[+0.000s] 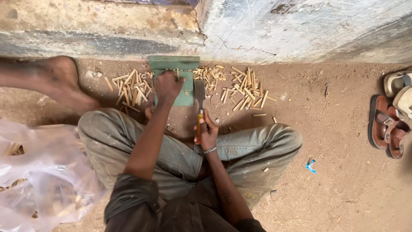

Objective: The person sits on the floor and uses a hand saw to shape small wooden sticks on a green cutting board. They repeatedly pick up sticks, saw them, and place the finished pieces into a pile on the floor.

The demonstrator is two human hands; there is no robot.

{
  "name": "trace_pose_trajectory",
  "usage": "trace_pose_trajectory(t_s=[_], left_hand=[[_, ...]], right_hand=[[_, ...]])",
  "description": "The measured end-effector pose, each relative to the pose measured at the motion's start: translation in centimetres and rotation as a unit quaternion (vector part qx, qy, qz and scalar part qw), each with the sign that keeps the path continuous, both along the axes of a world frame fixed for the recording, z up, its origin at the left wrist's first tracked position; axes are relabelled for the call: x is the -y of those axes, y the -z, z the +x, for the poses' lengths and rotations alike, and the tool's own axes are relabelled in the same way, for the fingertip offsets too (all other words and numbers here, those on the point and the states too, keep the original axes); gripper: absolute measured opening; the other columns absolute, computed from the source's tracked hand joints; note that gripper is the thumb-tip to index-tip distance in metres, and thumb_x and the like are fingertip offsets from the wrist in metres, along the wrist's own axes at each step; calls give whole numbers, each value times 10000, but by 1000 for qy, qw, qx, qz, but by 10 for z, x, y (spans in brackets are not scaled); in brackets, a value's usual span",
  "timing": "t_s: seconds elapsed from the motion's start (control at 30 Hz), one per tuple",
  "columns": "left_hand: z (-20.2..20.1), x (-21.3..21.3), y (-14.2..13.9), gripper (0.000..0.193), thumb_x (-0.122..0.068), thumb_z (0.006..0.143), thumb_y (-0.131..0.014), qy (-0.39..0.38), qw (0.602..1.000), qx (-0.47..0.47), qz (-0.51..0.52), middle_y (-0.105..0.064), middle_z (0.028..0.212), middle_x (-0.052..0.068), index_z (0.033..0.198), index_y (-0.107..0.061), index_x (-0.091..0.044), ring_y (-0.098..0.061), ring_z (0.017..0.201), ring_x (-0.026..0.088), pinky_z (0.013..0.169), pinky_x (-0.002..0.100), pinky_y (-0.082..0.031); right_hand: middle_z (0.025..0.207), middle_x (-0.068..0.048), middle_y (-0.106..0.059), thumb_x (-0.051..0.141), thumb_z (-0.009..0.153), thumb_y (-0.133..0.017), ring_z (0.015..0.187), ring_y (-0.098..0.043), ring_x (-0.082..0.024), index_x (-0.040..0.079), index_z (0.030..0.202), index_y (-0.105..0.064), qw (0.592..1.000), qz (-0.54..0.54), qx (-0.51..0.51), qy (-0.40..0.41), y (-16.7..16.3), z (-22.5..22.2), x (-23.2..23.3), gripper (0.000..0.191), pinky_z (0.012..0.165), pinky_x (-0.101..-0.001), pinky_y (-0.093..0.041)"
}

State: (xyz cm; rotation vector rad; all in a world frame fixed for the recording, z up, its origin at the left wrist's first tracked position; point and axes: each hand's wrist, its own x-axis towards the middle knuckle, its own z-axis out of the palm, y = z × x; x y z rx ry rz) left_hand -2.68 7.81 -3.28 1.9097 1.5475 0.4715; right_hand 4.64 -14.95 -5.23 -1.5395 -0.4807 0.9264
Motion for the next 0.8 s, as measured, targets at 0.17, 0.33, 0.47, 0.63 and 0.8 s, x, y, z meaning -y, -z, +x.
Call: trace_pose_trajectory(t_s=[0.17,0.33,0.47,0.63,0.8], left_hand=[[-13,0,-5,190,-242,815,-758,-43,996,72,24,-786,942,79,990,-828,-216,-763,814,290,777,406,-614],[-97,9,-35,288,-302,755,-807,-63,976,-209,-16,-759,914,74,1037,-805,-245,-743,817,313,645,474,-607],[-85,28,-47,337,-363,871,-828,23,975,-97,200,-747,993,145,1089,-782,-110,-718,787,386,644,500,-571],[58,73,-22,162,-203,766,-804,166,973,132,90,-789,916,44,928,-793,-197,-766,819,270,725,395,-605],[147,92,-9,292,-142,886,-766,161,979,-103,-71,-734,889,126,1167,-697,-105,-748,698,223,530,364,-621]], right_hand=[[761,-43,-649,190,1043,-564,423,-513,-78,155,1559,-478,1000,-7,13,-17,-5,-1,-9,524,364,-256,-462],[766,-32,-635,180,1054,-550,417,-475,-63,158,1578,-440,998,-4,3,-55,-11,-16,-13,535,379,-246,-444],[841,-41,-685,162,1044,-561,481,-551,-69,126,1541,-532,994,-8,50,-98,-3,-34,-14,499,413,-274,-503],[872,4,-709,137,1127,-670,737,-720,0,159,1168,-635,937,108,293,-158,2,-34,-20,57,662,-220,-585],[1202,-103,-666,166,1080,-632,930,-619,-175,141,1617,-423,922,124,361,-65,4,-29,-24,576,762,-341,-534]])
